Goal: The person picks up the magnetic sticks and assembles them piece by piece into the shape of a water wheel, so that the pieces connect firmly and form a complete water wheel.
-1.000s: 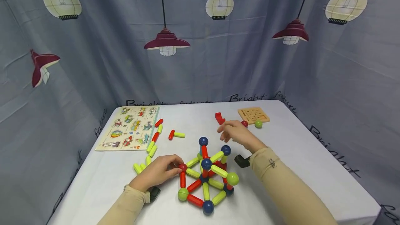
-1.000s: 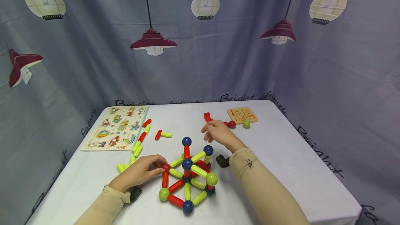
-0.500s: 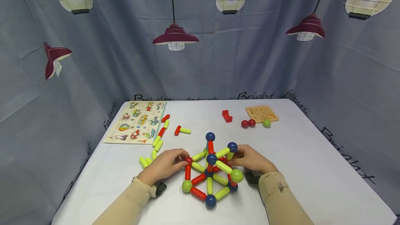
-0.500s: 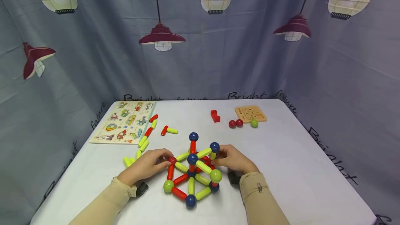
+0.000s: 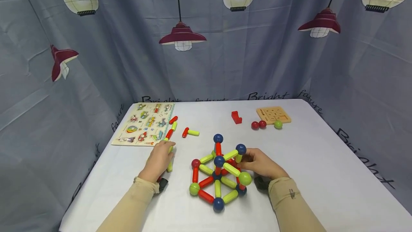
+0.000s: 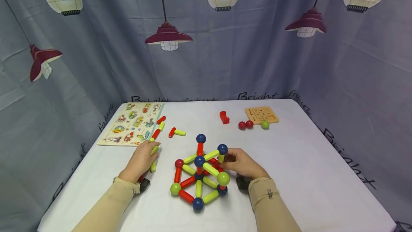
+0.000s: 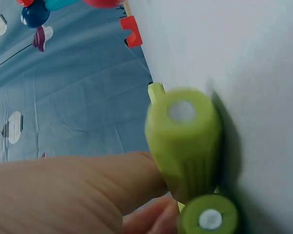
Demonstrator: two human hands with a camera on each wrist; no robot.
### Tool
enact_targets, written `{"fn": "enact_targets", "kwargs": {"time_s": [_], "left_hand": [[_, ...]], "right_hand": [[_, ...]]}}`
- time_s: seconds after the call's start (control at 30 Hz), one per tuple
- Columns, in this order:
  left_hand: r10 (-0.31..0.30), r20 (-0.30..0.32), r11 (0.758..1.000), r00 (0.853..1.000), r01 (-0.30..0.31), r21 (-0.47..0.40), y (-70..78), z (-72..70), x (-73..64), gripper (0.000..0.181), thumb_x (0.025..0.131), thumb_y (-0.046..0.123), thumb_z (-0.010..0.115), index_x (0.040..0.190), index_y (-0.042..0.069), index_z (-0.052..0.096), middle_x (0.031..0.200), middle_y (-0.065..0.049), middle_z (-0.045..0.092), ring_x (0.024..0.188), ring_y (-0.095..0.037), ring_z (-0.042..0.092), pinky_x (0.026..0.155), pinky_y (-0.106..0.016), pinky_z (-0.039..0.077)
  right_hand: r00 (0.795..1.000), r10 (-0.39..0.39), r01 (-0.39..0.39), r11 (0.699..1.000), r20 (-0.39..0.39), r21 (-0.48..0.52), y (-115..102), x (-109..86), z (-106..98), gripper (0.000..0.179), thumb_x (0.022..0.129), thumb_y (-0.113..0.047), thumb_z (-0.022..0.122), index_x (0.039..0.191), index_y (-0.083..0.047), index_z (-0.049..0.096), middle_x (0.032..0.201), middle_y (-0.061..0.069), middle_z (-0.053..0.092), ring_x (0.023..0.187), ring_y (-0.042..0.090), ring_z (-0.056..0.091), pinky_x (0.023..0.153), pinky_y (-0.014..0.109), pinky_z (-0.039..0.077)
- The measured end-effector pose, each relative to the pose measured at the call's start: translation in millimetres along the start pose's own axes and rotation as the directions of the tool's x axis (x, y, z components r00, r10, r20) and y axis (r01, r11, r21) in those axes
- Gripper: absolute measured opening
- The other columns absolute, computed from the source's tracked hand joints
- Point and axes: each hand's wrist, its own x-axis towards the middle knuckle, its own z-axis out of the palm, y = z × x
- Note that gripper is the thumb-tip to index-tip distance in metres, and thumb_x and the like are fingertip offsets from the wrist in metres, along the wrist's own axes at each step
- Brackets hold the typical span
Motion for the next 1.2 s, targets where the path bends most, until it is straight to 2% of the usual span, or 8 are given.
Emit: {"fn": "enact_targets", "kwargs": {"time_s": [0.2, 0.4, 0.53, 0.63, 0.77, 0.97, 1.07, 1.2], "left_hand": [[-0.119, 0.019, 0.993, 0.993, 0.12, -0.021, 3.0, 2.4, 2.1, 0.039, 0.094, 0.013, 0.075, 0.13, 0.0, 0.068, 0.121, -0.02, 0.066, 0.108, -0.031, 0.065, 0.091, -0.045, 0.057], [-0.082, 0.026, 0.995, 0.996, 0.083, -0.053, 4.8, 5.3, 4.5, 0.028, 0.097, 0.013, 0.072, 0.122, 0.001, 0.072, 0.115, -0.016, 0.068, 0.106, -0.029, 0.064, 0.092, -0.044, 0.055], [0.012, -0.058, 0.977, 0.998, -0.024, -0.212, 12.0, 5.1, 2.6, 0.023, 0.096, 0.017, 0.074, 0.118, 0.011, 0.07, 0.107, -0.005, 0.068, 0.098, -0.021, 0.066, 0.087, -0.038, 0.057], [0.161, -0.041, 0.904, 0.986, -0.164, -0.394, 18.9, 5.7, -0.3, 0.023, 0.094, 0.017, 0.077, 0.115, 0.014, 0.068, 0.104, 0.003, 0.071, 0.096, -0.015, 0.069, 0.083, -0.031, 0.058], [0.316, 0.012, 0.832, 0.949, -0.271, -0.485, 24.6, 7.6, -5.0, 0.027, 0.092, 0.015, 0.079, 0.116, 0.012, 0.068, 0.106, 0.007, 0.073, 0.1, -0.012, 0.071, 0.083, -0.025, 0.059], [0.352, -0.014, 0.806, 0.936, -0.311, -0.503, 27.0, 7.7, -7.3, 0.029, 0.092, 0.015, 0.078, 0.119, 0.013, 0.069, 0.103, 0.01, 0.074, 0.096, -0.009, 0.071, 0.082, -0.026, 0.059], [0.385, 0.018, 0.804, 0.923, -0.326, -0.498, 28.1, 7.3, -6.9, 0.03, 0.094, 0.018, 0.076, 0.122, 0.011, 0.068, 0.104, 0.01, 0.074, 0.099, -0.01, 0.071, 0.083, -0.026, 0.058], [0.377, 0.084, 0.84, 0.922, -0.303, -0.45, 25.2, -3.4, -8.1, 0.047, 0.096, 0.027, 0.075, 0.139, 0.017, 0.059, 0.115, 0.005, 0.073, 0.107, -0.014, 0.07, 0.092, -0.033, 0.058]], "right_hand": [[1.0, 0.01, -0.01, 1.0, -0.004, 0.002, 2.0, 0.5, -2.8, 0.026, 0.093, -0.021, 0.077, 0.118, -0.016, 0.073, 0.113, 0.004, 0.073, 0.104, 0.024, 0.067, 0.099, 0.05, 0.053], [1.0, 0.012, -0.012, 1.0, -0.001, -0.005, 5.8, 1.0, -3.2, 0.024, 0.094, -0.023, 0.076, 0.117, -0.018, 0.074, 0.114, 0.003, 0.073, 0.102, 0.023, 0.067, 0.097, 0.044, 0.052], [1.0, 0.024, -0.024, 1.0, -0.007, -0.005, 8.4, 1.1, -2.1, 0.024, 0.094, -0.023, 0.076, 0.117, -0.02, 0.074, 0.113, 0.001, 0.074, 0.103, 0.022, 0.067, 0.097, 0.046, 0.052], [1.0, 0.026, -0.027, 1.0, -0.01, -0.002, 9.1, 1.7, -0.4, 0.023, 0.093, -0.023, 0.077, 0.116, -0.021, 0.074, 0.114, 0.0, 0.074, 0.104, 0.023, 0.067, 0.099, 0.049, 0.052], [1.0, 0.023, -0.023, 1.0, -0.009, 0.001, 8.1, 2.4, 1.4, 0.023, 0.093, -0.023, 0.077, 0.116, -0.022, 0.074, 0.114, 0.0, 0.074, 0.104, 0.023, 0.068, 0.1, 0.05, 0.052], [1.0, 0.005, -0.005, 1.0, 0.002, -0.002, 6.5, 2.9, 1.1, 0.024, 0.094, -0.022, 0.076, 0.118, -0.019, 0.074, 0.114, 0.002, 0.073, 0.104, 0.022, 0.068, 0.1, 0.048, 0.052], [1.0, 0.004, -0.004, 1.0, -0.001, 0.005, 5.6, 2.6, 0.8, 0.024, 0.094, -0.021, 0.076, 0.117, -0.019, 0.074, 0.114, 0.002, 0.073, 0.105, 0.023, 0.067, 0.1, 0.048, 0.052], [1.0, 0.001, -0.001, 1.0, 0.002, 0.013, 4.8, 2.6, 1.0, 0.024, 0.093, -0.022, 0.077, 0.117, -0.018, 0.074, 0.114, 0.003, 0.073, 0.105, 0.024, 0.066, 0.101, 0.05, 0.051]]}}
